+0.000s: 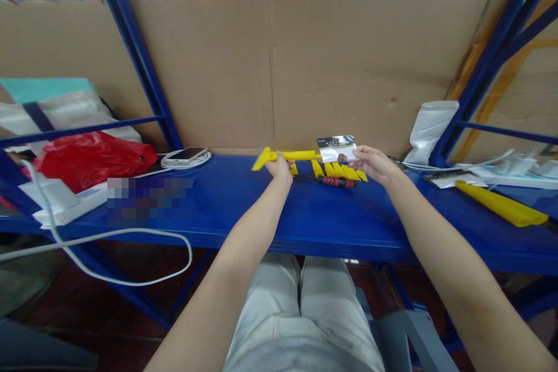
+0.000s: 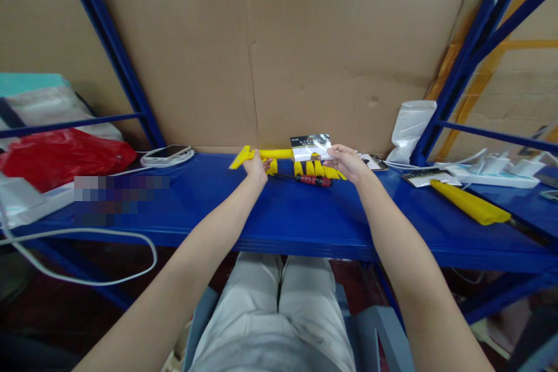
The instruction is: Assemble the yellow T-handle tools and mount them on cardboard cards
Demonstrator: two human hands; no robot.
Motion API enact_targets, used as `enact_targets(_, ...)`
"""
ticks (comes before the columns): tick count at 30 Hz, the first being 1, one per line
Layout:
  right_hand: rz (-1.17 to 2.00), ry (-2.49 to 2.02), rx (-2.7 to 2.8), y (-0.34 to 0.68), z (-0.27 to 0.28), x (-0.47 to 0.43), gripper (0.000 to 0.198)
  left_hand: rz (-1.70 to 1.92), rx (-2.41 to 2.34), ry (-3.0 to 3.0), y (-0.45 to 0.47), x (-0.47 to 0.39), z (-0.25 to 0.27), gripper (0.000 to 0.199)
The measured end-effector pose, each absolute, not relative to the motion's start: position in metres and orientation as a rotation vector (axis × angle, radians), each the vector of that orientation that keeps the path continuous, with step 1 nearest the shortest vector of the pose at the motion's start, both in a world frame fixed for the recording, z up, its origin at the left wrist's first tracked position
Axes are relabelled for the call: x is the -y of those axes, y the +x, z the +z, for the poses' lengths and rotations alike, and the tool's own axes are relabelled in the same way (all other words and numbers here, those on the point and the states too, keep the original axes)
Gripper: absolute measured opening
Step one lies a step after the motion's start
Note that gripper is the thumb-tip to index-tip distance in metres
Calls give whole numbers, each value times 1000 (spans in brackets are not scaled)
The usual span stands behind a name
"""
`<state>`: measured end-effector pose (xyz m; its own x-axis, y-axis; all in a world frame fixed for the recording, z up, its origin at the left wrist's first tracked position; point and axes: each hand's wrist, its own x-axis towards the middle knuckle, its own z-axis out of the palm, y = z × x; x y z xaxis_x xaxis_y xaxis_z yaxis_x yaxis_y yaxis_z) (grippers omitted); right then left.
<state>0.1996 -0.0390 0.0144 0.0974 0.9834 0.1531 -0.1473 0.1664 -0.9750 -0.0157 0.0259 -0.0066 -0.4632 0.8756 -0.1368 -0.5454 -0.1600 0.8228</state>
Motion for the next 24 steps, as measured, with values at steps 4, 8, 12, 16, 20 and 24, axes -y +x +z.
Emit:
enact_targets(4, 1097, -1027, 1126, 195, 10, 37, 18, 1698, -1041, 505, -10, -20, -5, 15)
enact_targets(8, 1113, -1020, 1144, 184, 9, 37, 20, 1564, -1006, 624, -3, -13, -4, 16)
enact_targets(12, 1082, -1012, 1148, 177, 11, 40, 20, 1451, -976, 756, -1, -9, -5, 9)
enact_targets(16, 1030, -988, 1170, 173, 11, 39, 16, 1407, -1003, 818, 1, -9, -6, 11)
enact_targets(20, 1006, -974, 1160, 167, 6, 38, 15, 1362, -962, 912, 8, -8, -9, 8)
enact_targets(24, 976, -997, 1106, 163, 4, 36, 17, 1297, -941, 1025, 11, -4, -10, 8)
